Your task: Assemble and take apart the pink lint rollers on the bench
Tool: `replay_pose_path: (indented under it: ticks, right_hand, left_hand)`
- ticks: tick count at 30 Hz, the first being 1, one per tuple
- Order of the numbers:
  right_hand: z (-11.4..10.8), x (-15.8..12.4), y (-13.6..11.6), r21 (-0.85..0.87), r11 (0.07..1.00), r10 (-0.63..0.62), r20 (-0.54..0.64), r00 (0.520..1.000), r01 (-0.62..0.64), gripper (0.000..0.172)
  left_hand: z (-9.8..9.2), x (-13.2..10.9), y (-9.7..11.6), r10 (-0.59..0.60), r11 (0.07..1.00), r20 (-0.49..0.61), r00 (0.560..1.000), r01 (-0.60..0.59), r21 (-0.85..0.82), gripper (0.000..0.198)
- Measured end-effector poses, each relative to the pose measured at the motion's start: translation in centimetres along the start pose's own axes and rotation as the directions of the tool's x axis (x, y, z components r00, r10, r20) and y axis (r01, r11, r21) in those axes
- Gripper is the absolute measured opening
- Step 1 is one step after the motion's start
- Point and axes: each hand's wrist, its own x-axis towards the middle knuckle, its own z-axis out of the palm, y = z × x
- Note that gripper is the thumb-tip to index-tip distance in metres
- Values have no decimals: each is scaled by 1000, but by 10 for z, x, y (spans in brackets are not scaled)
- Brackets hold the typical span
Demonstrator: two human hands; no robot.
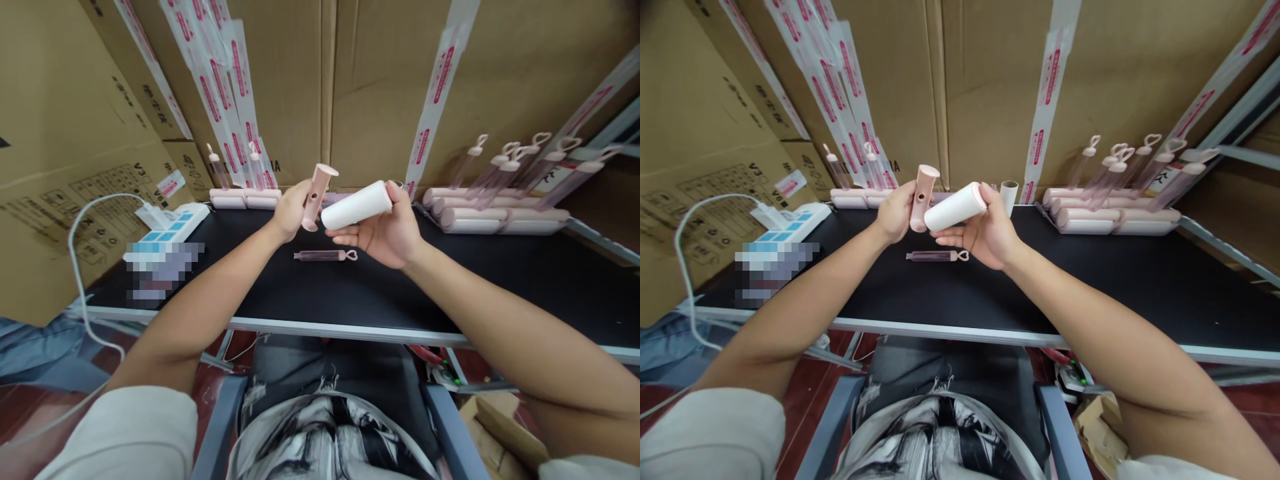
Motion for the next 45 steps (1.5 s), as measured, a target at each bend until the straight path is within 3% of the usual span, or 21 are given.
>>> replay_pose_path:
  ticks: [3, 13, 20, 25, 30, 35, 41, 45]
  right_hand:
    - [2, 1, 2, -10, 1000, 2, -28, 1000, -2, 91]
    - [4, 5, 12, 20, 996, 89, -81, 993, -87, 92]
    - [3, 8, 17, 9, 997, 83, -128, 988, -83, 93]
    - [-2, 8, 14, -86, 993, 68, -99, 993, -77, 91]
    - [-5, 8, 12, -180, 981, 60, -47, 997, -68, 90]
    - [1, 6, 14, -127, 991, 26, -63, 998, -34, 83]
    - [-1, 5, 22, -246, 969, -39, -128, 991, 7, 76]
    - [-3, 3, 22, -434, 898, -143, -134, 981, 72, 76]
  left_hand:
    - [10, -8, 1, 101, 995, 24, 995, -101, 0, 51]
    - [16, -15, 5, 102, 994, 156, 982, -96, -45, 62]
    - [20, -19, 5, 145, 989, 159, 976, -145, -16, 63]
    - [23, -21, 8, 122, 991, 123, 985, -128, 40, 65]
    - [29, -22, 4, 125, 992, 146, 981, -123, -21, 64]
    - [37, -26, -2, 157, 987, 171, 973, -151, -48, 63]
    - [26, -31, 15, 239, 971, 209, 948, -238, -30, 76]
    - [12, -31, 27, 255, 955, 293, 921, -288, 73, 72]
